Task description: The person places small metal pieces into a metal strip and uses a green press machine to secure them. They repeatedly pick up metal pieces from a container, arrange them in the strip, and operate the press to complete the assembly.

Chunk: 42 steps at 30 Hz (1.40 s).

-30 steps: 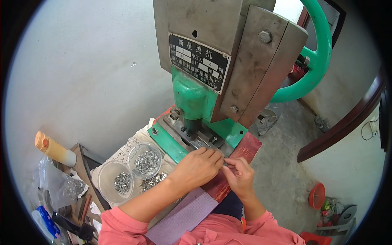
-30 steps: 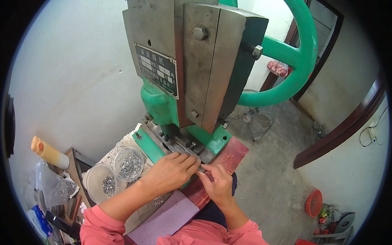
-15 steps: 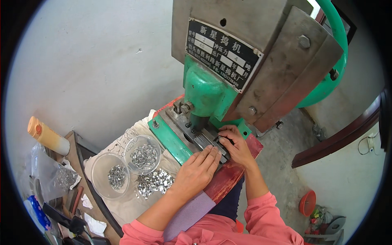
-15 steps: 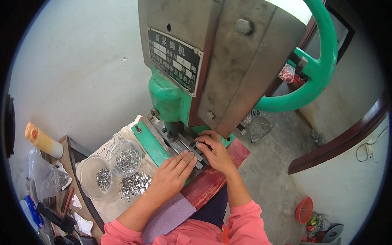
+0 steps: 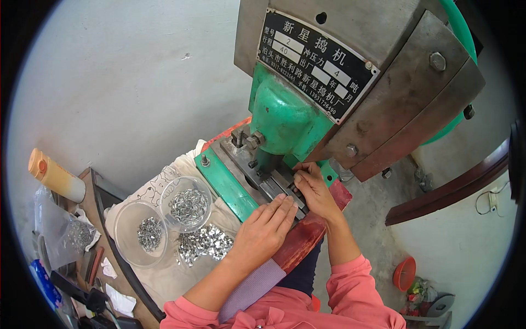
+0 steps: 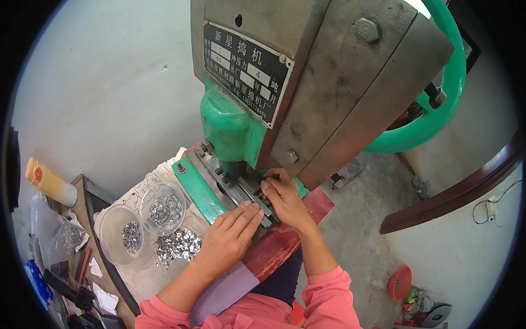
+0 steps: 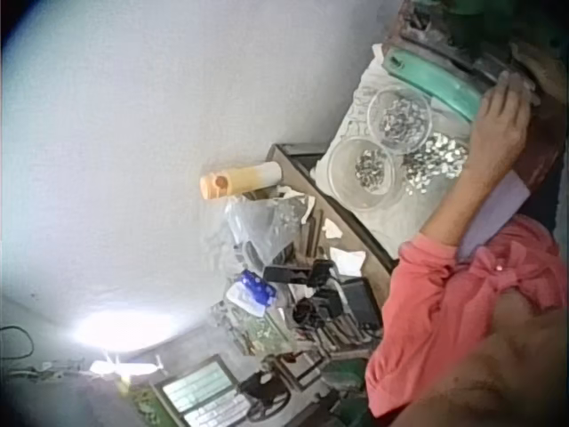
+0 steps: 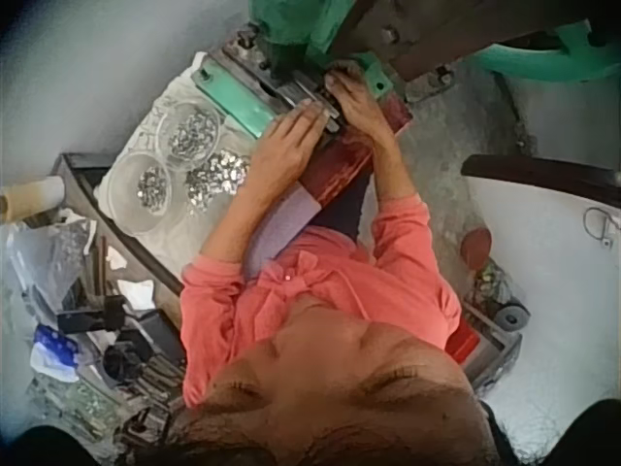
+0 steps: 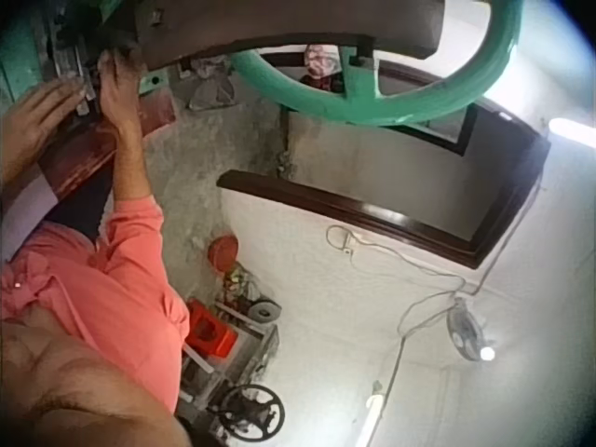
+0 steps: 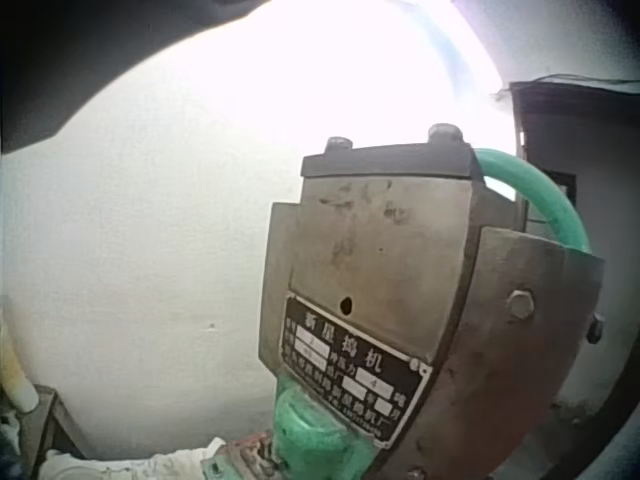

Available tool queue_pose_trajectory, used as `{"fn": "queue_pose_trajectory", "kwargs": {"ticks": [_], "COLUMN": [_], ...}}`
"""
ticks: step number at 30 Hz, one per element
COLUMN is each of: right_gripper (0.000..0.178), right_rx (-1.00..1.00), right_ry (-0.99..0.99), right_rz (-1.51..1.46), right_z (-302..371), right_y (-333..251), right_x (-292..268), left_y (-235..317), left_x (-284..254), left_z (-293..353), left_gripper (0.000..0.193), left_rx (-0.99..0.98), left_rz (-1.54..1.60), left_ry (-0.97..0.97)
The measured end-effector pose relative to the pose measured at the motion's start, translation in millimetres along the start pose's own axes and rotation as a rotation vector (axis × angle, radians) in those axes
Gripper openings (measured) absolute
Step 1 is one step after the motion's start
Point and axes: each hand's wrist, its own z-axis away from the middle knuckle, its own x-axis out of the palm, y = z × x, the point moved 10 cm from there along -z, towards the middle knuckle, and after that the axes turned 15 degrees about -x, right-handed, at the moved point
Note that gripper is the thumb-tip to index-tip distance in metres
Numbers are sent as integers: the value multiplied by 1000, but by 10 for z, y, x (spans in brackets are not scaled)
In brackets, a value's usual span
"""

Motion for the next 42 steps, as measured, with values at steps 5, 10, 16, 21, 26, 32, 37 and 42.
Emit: {"fn": "queue_pose_trajectory", "kwargs": {"ticks": [5, 10, 16, 21, 26, 32, 37, 42], "right_gripper": [29, 29, 23, 19, 21, 45, 55, 61], "right_rx": [-100, -17, -131, -91, -83, -387, -646, -461], "right_ry": [9, -3, -19, 4, 77, 886, 1236, 1097], "right_rz": [20, -2, 123, 185, 112, 408, 205, 374], "right_z": [-5, -9, -32, -50, -36, 600, 359, -41], "right_y": [-79, -38, -85, -66, -117, -621, -1163, -1319], "right_x": [-24, -7, -19, -34, -88, -1134, -2262, -2947], "left_y": [-12, -23, -16, -21, -66, -296, -546, -567], "left_x": [-2, 1, -5, 1, -20, -180, -13, 116], "left_z": [-5, 5, -4, -7, 11, 129, 158, 87], "left_gripper": [47, 47, 46, 45, 50, 69, 98, 108], "left_rx": [-5, -9, -14, -20, -49, -205, -477, -519], "left_rz": [24, 27, 33, 36, 96, 312, 401, 418], "left_ry": [-9, -8, 2, 11, -3, 127, 57, 55]}}
